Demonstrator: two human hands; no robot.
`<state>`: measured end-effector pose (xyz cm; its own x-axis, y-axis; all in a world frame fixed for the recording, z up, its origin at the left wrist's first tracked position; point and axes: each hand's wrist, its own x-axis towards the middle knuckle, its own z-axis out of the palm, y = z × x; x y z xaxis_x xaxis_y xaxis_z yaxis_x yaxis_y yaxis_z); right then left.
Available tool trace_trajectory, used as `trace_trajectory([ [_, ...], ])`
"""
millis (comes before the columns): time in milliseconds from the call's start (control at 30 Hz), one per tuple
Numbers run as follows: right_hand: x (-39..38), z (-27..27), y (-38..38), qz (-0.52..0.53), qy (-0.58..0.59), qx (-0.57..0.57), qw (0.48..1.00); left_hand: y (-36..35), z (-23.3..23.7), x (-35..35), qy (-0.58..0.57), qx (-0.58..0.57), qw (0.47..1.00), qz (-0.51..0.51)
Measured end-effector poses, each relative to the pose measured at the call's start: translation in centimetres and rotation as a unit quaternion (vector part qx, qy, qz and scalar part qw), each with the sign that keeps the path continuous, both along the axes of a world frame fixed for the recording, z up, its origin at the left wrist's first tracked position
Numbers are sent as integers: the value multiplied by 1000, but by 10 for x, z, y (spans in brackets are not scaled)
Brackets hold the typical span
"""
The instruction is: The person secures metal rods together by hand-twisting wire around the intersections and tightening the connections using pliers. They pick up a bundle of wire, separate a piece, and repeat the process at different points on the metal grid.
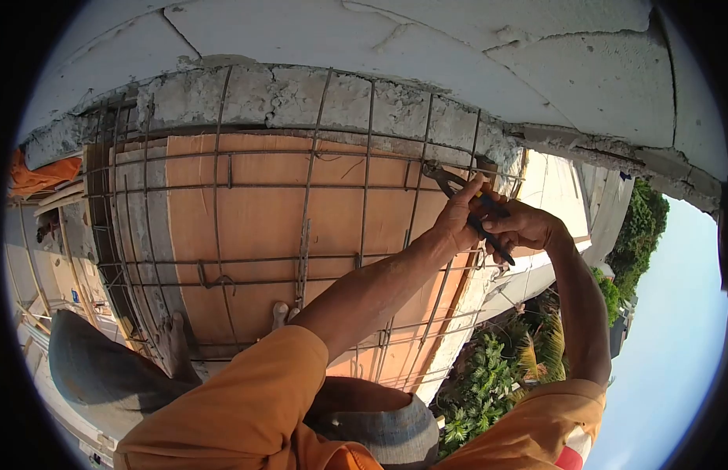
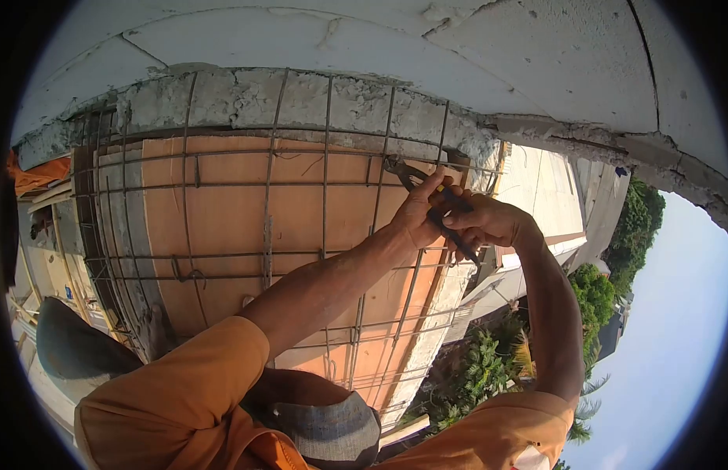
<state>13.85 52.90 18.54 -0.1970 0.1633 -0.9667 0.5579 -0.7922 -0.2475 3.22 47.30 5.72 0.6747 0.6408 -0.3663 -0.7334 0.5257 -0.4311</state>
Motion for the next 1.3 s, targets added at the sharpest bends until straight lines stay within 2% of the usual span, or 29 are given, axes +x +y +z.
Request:
trace_trajectory([
  [67, -18, 15, 10, 182, -144, 71, 970, 7, 4, 8, 11, -35, 999, 14],
  [100, -25, 20, 4, 338, -164, 220, 900, 7, 6, 9, 20, -72, 997, 30],
  [133, -55, 42, -8, 453, -334, 244, 790, 8, 12, 7, 59, -71, 995, 30],
  [200, -76, 42, -50, 503, -411, 370, 664, 10, 12, 9, 83, -75, 994, 8],
  [233, -68, 23, -73, 584, -453, 403, 540, 11, 14, 6, 69, -81, 994, -3],
  [267, -58, 4, -84, 627, -480, 524, 319, 8, 11, 9, 72, -82, 994, -4],
  [333, -42, -17, -91, 581, -484, 533, 380, 7, 2, 14, 98, -72, 992, -18],
  [367, -38, -14, -88, 581, -484, 533, 380, 7, 6, 12, 109, -81, 990, -34],
  [467, -35, -2, -66, 567, -417, 506, 498, 5, 19, 4, 141, -30, 990, 11],
  [500, -31, 2, -55, 532, -384, 461, 598, 3, 19, -4, 125, -21, 991, -38],
  [533, -23, 8, -42, 491, -346, 408, 687, -3, 20, -10, 124, -20, 991, -38],
  [567, -15, 12, -24, 485, -246, 362, 757, -12, 16, -12, 126, 23, 991, -49],
  [600, -20, 20, -5, 272, -238, 165, 918, -18, 10, -14, 129, 69, 987, -60],
  [667, -8, 21, 2, 88, -110, 63, 988, -24, -7, -15, 106, 86, 989, -58],
  [700, -1, 18, 4, 48, -83, 34, 995, -20, -11, -11, 108, 75, 990, -48],
  [733, 11, 10, 4, 9, -35, 2, 999, -14, -15, -6, 110, 64, 991, -35],
  [800, 17, 4, 0, -21, -12, -2, 1000, 2, -1, -5, 74, 3, 997, 5],
  [833, 15, 8, 0, -15, -27, -7, 1000, 4, -11, 3, 52, 8, 999, 14],
  [867, 3, 12, 5, -1, -30, -13, 999, 5, -12, 6, 50, -8, 998, 48],
  [900, -9, 16, 4, 61, -73, 20, 995, 7, 1, -1, 52, -59, 995, 66],
  [933, -18, 23, 5, 113, -122, 62, 984, 8, -2, 2, 56, -64, 994, 66],
  [967, -46, 35, 1, 301, -229, 146, 914, 5, -5, 5, 82, -75, 992, 53],
  [1000, -70, 44, -9, 463, -331, 231, 789, 5, -4, 6, 102, -82, 991, 35],
  [1067, -62, 25, -52, 563, -356, 386, 638, 9, -1, 6, 110, -85, 990, 25],
  [1100, -75, 16, -68, 607, -435, 370, 553, 10, 5, 3, 115, -91, 989, 25],
  [1133, -50, -18, -78, 614, -495, 423, 446, 10, 2, 4, 109, -83, 990, 21],
  [1233, -26, -38, -77, 604, -496, 454, 428, 11, 0, 6, 147, -94, 985, -2],
  [1267, -27, -33, -73, 612, -491, 446, 430, 10, 0, 4, 131, -49, 990, 16],
  [1300, -35, -16, -62, 602, -439, 447, 496, 9, -1, 4, 115, -5, 993, 35],
])
